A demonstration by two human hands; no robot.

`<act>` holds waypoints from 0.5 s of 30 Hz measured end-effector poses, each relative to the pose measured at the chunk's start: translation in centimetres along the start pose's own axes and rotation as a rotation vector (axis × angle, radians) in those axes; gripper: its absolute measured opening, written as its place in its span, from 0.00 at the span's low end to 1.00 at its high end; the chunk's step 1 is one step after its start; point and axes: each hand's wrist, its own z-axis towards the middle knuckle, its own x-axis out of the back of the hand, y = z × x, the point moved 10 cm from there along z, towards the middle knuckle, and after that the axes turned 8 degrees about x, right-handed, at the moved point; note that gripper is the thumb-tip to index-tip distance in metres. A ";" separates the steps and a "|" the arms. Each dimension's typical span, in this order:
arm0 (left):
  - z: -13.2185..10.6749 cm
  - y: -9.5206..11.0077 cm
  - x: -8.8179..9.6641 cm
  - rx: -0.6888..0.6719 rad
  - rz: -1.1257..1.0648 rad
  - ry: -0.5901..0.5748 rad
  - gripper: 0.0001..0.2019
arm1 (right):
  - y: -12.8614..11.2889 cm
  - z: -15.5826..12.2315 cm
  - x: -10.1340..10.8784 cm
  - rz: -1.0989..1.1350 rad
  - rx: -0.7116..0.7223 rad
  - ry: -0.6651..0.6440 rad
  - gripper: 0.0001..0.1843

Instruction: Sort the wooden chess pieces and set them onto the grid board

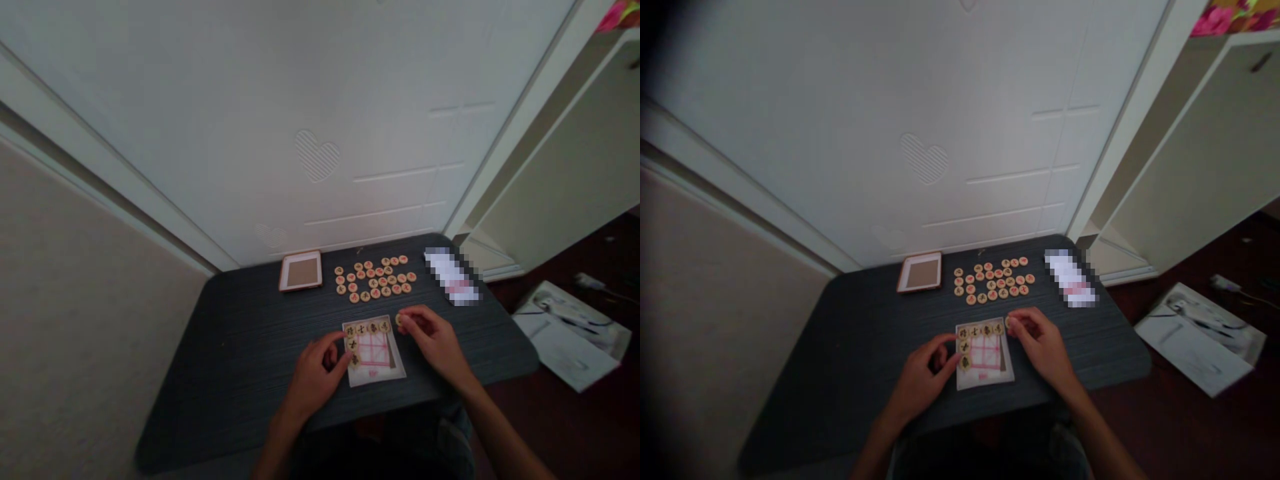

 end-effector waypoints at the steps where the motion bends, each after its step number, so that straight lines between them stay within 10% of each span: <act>1: -0.1 0.2 -0.3 -0.006 0.037 -0.009 0.16 | 0.2 -0.1 0.1 0.005 -0.012 0.005 0.19; 15: 0.4 1.4 -1.3 -0.040 0.160 -0.045 0.16 | -2.1 -2.8 -6.9 -0.084 0.027 -0.318 0.09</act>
